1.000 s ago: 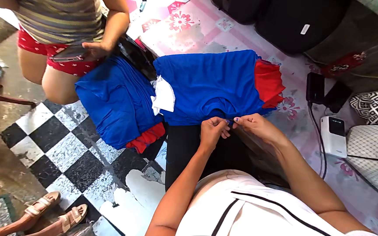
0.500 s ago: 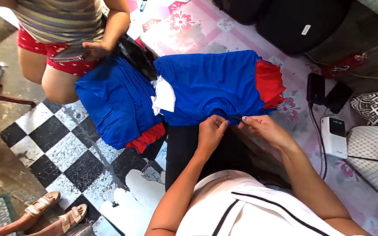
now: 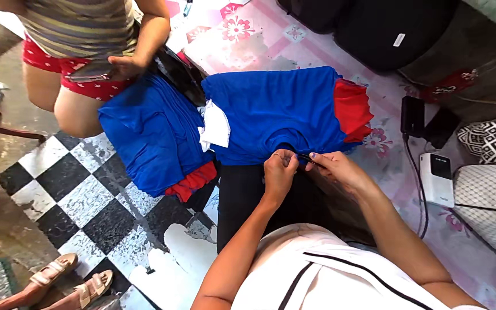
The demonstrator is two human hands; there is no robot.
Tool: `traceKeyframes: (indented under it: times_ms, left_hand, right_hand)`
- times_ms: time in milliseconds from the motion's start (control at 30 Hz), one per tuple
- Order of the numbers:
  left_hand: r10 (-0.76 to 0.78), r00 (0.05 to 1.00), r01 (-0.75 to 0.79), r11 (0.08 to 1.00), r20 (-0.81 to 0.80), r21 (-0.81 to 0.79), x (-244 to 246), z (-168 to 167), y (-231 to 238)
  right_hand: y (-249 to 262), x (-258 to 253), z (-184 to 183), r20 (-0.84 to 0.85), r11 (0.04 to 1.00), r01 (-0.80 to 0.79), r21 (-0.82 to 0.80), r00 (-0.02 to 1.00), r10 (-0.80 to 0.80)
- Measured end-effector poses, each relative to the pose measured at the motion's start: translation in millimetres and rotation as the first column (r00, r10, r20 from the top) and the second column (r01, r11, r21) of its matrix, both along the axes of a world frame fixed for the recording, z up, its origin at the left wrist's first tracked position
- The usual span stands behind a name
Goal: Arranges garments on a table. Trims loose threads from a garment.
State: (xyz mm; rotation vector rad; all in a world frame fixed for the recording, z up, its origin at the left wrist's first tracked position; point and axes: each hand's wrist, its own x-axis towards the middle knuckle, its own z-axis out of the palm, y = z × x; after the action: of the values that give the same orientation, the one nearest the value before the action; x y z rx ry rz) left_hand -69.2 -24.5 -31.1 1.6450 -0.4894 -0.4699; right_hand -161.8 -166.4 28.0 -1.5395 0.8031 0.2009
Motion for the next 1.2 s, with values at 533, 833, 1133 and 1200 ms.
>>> traceKeyframes:
  times_ms: [533, 833, 1133, 1200]
  left_hand:
    - [-0.196, 0.929, 0.093, 0.944, 0.313, 0.315, 20.4, 4.1, -8.2]
    - [-0.823, 0.567, 0.754, 0.517, -0.005, 0.404, 35.8, 53.4, 17.2]
    - [-0.391, 0.836, 0.281, 0.908, 0.386, 0.31, 7.8, 34.2, -24.6]
    - [-0.146, 0.711, -0.072, 0.958, 0.687, 0.278, 13.3, 29.0, -16.7]
  right_hand:
    - [3.5, 4.8, -25.2, 0.193, 0.449, 0.015, -0.894, 0.915, 0.355]
    - [-50.0, 31.1, 1.8, 0.206, 0.978, 0.139, 0.159, 0.964, -0.17]
    - [-47.0, 24.0, 1.4, 0.259, 0.96, 0.098, 0.263, 0.951, -0.168]
    - [-47.0, 19.5, 4.5, 0.278, 0.994, 0.085, 0.063, 0.955, -0.099]
